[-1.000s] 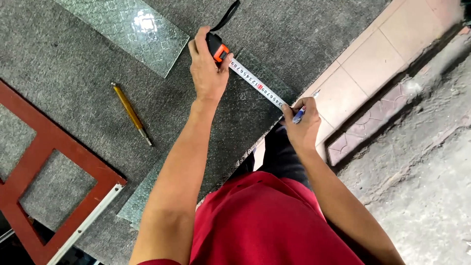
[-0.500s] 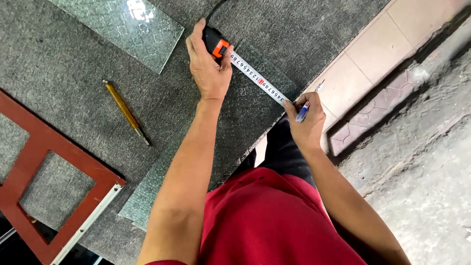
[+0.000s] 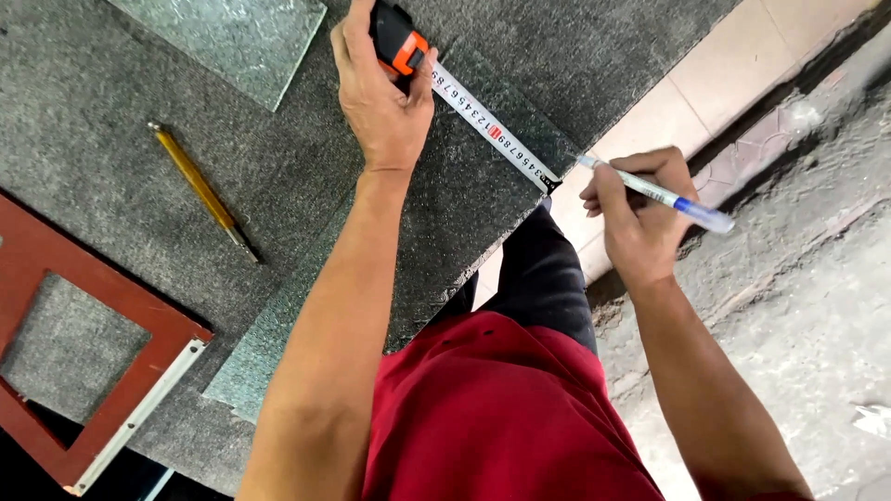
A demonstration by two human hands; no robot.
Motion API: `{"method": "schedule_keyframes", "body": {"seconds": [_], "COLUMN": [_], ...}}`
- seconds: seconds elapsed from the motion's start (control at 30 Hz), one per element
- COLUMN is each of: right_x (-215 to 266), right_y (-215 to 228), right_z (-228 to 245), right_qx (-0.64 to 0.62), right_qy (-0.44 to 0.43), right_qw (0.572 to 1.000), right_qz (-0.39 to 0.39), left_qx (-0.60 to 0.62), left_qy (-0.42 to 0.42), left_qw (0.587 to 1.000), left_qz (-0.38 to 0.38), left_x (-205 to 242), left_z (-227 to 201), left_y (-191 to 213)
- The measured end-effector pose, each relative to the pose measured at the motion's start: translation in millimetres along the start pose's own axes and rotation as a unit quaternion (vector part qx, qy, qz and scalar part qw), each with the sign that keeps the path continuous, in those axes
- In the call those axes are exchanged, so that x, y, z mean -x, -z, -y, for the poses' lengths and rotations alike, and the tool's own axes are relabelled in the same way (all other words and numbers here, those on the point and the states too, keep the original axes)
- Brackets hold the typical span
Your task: The person retrieves a glass sheet from a storage rack, places it on a workbench, and uses a tape measure, a large square, and a pen to measure and mark the glass for cutting.
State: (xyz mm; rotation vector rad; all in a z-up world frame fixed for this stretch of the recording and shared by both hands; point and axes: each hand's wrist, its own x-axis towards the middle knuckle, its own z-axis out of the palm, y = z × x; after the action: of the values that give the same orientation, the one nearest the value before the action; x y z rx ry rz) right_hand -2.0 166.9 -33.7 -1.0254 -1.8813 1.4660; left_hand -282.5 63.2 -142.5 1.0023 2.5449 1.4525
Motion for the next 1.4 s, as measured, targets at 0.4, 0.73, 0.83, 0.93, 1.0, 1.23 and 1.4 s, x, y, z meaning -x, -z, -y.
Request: {"method": "schedule_keyframes", "body": {"seconds": [0.4, 0.73, 0.83, 0.93, 1.0, 1.23, 1.4], "right_x": [-26.8, -32.9, -33.1, -32.7, -32.8, -32.0, -31.1], "right_y": [-10.3, -13.1, -14.0, -14.0, -14.8, -17.7, -18.1], "right_z": [-46.6, -51.5, -51.9, -54.2, -54.0, -53.4, -52.9], "right_qx": [0.062, 0.105, 0.119, 0.120, 0.116, 0.125, 0.118], "right_qy": [0.044, 0.047, 0.058, 0.052, 0.051, 0.052, 0.069], "right_qw": [0.993, 0.985, 0.983, 0.983, 0.984, 0.984, 0.984], "right_qz": [0.095, 0.125, 0.126, 0.128, 0.129, 0.115, 0.116], "left_qx": [-0.057, -0.020, -0.038, -0.010, -0.016, -0.031, -0.029], "left_qy": [-0.002, -0.012, -0.027, -0.006, -0.016, -0.017, -0.013], "left_qw": [0.998, 0.999, 0.998, 0.999, 0.999, 0.998, 0.998], "left_qz": [-0.022, -0.038, -0.051, -0.038, -0.045, -0.050, -0.048], "left_x": [4.0, -3.2, -2.7, -2.0, -3.2, -2.9, -2.8], "left_z": [25.2, 5.5, 8.9, 7.2, 5.5, 6.7, 7.9], "left_y": [-14.7, -9.4, -10.7, -10.7, -9.8, -9.9, -10.9]}}
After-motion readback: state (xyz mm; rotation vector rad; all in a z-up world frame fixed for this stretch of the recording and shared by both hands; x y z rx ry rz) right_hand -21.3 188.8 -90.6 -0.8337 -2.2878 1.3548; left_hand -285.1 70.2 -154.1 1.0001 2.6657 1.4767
